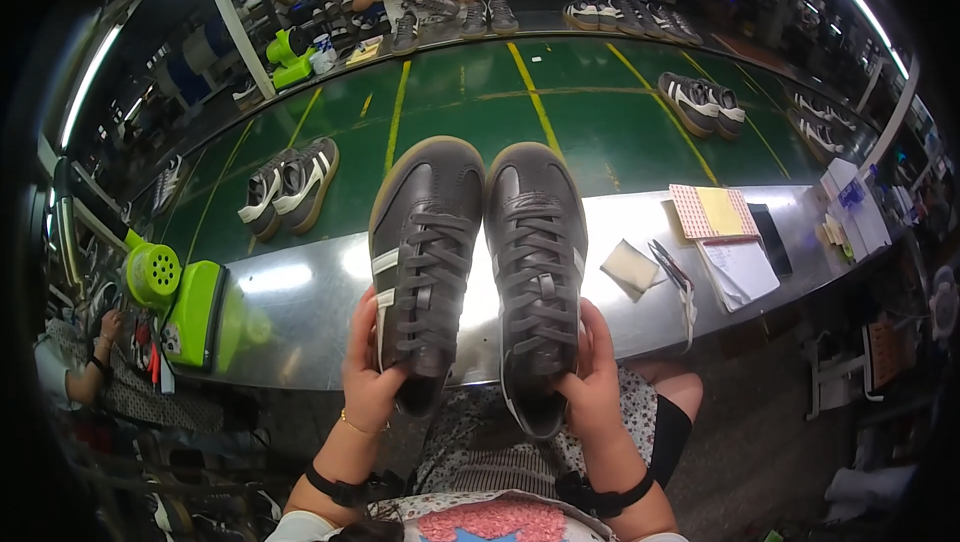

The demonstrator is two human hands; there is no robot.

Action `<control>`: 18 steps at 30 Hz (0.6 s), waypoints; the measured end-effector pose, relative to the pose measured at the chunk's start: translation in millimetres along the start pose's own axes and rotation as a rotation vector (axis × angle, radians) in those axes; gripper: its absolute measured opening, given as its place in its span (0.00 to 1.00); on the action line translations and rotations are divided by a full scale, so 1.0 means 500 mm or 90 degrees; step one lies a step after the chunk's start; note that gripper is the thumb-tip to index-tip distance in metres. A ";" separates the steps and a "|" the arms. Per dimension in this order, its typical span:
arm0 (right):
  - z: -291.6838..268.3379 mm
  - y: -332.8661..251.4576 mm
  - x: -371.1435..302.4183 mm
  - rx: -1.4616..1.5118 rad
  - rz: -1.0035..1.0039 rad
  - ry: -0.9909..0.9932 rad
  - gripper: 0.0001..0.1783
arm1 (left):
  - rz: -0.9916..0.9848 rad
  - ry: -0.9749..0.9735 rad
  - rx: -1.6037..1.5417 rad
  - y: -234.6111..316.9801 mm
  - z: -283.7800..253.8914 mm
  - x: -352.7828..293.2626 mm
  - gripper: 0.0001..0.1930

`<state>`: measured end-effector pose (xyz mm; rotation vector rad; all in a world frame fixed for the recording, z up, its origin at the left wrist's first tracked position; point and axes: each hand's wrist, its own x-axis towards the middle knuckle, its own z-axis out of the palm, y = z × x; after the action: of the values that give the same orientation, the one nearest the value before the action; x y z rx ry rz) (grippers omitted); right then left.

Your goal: The recorder picks up shoes from a conveyor belt, inspects them, and organizes them on the belt or a shelf.

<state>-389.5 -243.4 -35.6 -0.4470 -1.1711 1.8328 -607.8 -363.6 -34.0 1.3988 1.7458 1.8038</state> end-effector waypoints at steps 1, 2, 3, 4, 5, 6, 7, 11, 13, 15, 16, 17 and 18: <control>-0.004 0.000 -0.002 0.034 0.029 0.033 0.47 | -0.023 0.029 0.039 -0.002 -0.010 0.008 0.39; -0.009 0.002 0.001 0.069 0.039 0.041 0.47 | -0.085 0.016 0.034 -0.007 -0.031 0.022 0.35; -0.015 0.006 0.002 0.033 0.030 0.036 0.48 | -0.209 0.003 -0.062 -0.014 -0.036 0.031 0.32; -0.018 0.011 0.006 0.025 0.028 0.052 0.48 | -0.293 -0.014 -0.160 -0.016 -0.054 0.037 0.29; -0.022 0.016 0.013 0.019 0.015 0.023 0.48 | -0.329 -0.024 -0.016 -0.024 -0.065 0.064 0.25; -0.021 0.020 0.018 0.073 -0.035 -0.054 0.47 | -0.387 -0.054 0.122 -0.018 -0.096 0.082 0.25; -0.019 0.020 0.024 -0.001 -0.046 -0.044 0.43 | -0.113 -0.028 0.651 -0.006 -0.098 0.081 0.25; 0.031 0.003 0.022 -0.181 0.020 -0.137 0.46 | 0.098 -0.056 0.232 0.089 -0.052 0.070 0.43; 0.079 -0.019 0.015 -0.252 0.047 -0.199 0.48 | 0.099 -0.226 0.063 0.140 -0.013 0.052 0.55; 0.130 -0.043 0.011 -0.298 0.043 -0.274 0.50 | 0.111 -0.186 -0.020 0.168 -0.009 0.038 0.61; 0.160 -0.052 0.009 -0.308 0.035 -0.310 0.51 | 0.052 -0.144 -0.043 0.171 -0.029 0.032 0.64; 0.181 -0.056 0.012 -0.264 -0.021 -0.362 0.47 | 0.042 -0.109 -0.065 0.172 -0.050 0.025 0.60; 0.202 -0.060 0.014 -0.215 -0.074 -0.417 0.44 | -0.012 -0.092 -0.145 0.170 -0.078 0.016 0.58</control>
<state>-448.2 -287.0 40.5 0.0585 -1.9205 1.7283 -606.2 -402.1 51.6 1.3762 1.4277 1.7803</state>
